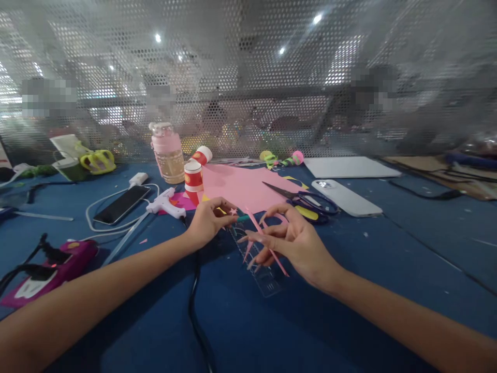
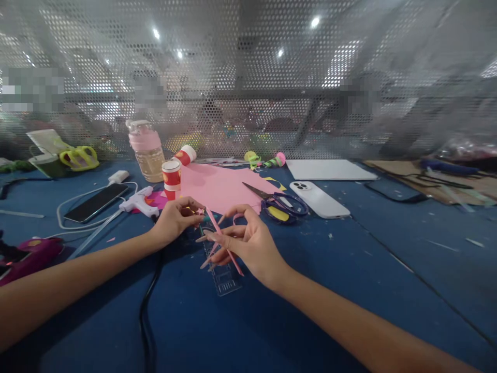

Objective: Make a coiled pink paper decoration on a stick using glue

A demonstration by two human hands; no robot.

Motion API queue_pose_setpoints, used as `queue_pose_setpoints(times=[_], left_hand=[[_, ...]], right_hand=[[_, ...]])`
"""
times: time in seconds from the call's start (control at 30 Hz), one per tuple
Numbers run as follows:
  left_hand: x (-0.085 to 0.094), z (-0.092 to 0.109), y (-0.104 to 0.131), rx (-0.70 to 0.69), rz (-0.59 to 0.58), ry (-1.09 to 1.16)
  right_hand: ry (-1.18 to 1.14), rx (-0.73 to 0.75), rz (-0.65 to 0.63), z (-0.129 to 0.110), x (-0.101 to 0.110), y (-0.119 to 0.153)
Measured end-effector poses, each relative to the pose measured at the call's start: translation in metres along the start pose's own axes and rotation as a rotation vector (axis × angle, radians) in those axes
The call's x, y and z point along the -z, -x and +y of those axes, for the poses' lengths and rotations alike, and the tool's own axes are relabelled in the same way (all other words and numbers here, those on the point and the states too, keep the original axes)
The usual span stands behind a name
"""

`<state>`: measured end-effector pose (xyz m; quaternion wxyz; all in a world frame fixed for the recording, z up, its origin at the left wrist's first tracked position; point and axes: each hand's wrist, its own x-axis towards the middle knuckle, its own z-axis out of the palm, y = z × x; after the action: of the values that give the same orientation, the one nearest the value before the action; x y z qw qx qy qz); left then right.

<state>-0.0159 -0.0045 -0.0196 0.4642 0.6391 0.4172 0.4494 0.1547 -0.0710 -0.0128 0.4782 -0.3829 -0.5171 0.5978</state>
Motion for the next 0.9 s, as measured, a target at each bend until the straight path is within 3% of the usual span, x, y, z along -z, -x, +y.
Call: queue_pose_setpoints(times=[0.43, 0.53, 0.7, 0.77, 0.9], left_hand=[[-0.002, 0.004, 0.002, -0.006, 0.016, -0.101], [-0.002, 0.003, 0.001, 0.001, 0.020, -0.068], [-0.002, 0.003, 0.000, -0.012, 0.025, -0.057], [-0.002, 0.004, 0.001, -0.010, 0.036, -0.057], [-0.003, 0.005, 0.001, 0.008, 0.050, -0.056]], right_hand=[[-0.015, -0.122, -0.009, 0.009, 0.003, -0.005], [-0.044, -0.061, 0.004, 0.008, 0.005, -0.007], [-0.062, 0.213, 0.155, 0.001, 0.014, -0.010], [-0.025, 0.223, 0.177, -0.002, 0.017, -0.011], [0.021, 0.121, 0.099, -0.004, 0.017, -0.009]])
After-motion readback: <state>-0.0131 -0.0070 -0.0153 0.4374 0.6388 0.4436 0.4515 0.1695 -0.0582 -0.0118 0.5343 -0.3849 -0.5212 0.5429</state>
